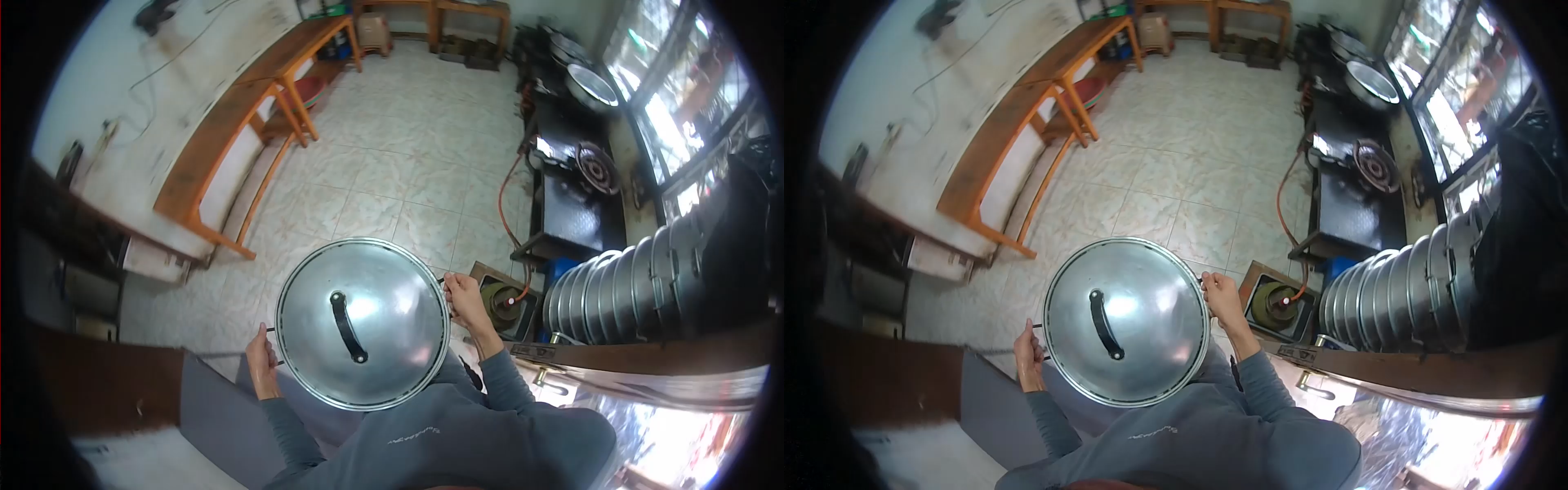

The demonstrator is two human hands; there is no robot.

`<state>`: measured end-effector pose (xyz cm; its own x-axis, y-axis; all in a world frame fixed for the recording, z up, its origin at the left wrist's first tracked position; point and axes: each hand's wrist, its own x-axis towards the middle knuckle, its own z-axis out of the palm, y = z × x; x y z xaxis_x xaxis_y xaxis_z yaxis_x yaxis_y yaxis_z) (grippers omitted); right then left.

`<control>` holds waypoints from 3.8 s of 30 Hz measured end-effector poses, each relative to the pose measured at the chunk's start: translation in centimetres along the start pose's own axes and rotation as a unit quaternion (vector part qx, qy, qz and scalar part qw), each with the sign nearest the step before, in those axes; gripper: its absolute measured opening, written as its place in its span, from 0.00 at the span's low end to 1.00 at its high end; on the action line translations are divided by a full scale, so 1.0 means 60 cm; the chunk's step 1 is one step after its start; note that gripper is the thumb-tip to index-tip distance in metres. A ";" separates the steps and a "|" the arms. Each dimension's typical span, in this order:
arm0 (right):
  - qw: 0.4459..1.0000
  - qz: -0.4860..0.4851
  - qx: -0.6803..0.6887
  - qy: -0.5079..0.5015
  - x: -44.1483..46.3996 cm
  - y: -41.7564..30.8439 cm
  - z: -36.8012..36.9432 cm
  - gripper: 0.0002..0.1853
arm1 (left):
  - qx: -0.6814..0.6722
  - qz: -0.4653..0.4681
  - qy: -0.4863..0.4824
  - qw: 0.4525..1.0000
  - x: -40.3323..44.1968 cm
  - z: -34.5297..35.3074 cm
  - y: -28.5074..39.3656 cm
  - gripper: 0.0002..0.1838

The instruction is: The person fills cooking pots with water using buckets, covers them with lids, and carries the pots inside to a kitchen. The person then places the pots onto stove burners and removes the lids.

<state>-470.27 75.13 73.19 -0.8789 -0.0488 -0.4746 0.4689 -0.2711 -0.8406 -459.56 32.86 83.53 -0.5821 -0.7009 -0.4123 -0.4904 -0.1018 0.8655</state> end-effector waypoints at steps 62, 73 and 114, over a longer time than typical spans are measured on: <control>0.707 -0.261 0.362 0.548 -0.134 0.126 -0.031 0.19 | 0.216 0.264 -0.646 0.683 0.039 0.810 0.271 0.23; 0.664 -0.285 0.395 0.567 -0.126 0.120 -0.228 0.20 | 0.240 0.253 -0.693 0.631 -0.142 0.980 0.244 0.22; 0.616 -0.148 0.415 0.653 -0.107 0.057 -0.556 0.21 | 0.300 0.229 -0.683 0.625 -0.388 1.275 0.154 0.19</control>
<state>-460.14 106.59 64.66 0.1584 0.7887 -0.5940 -0.3784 -0.5072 -0.7744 -500.15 102.25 79.36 -0.5593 0.7403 -0.3730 0.0156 0.4593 0.8881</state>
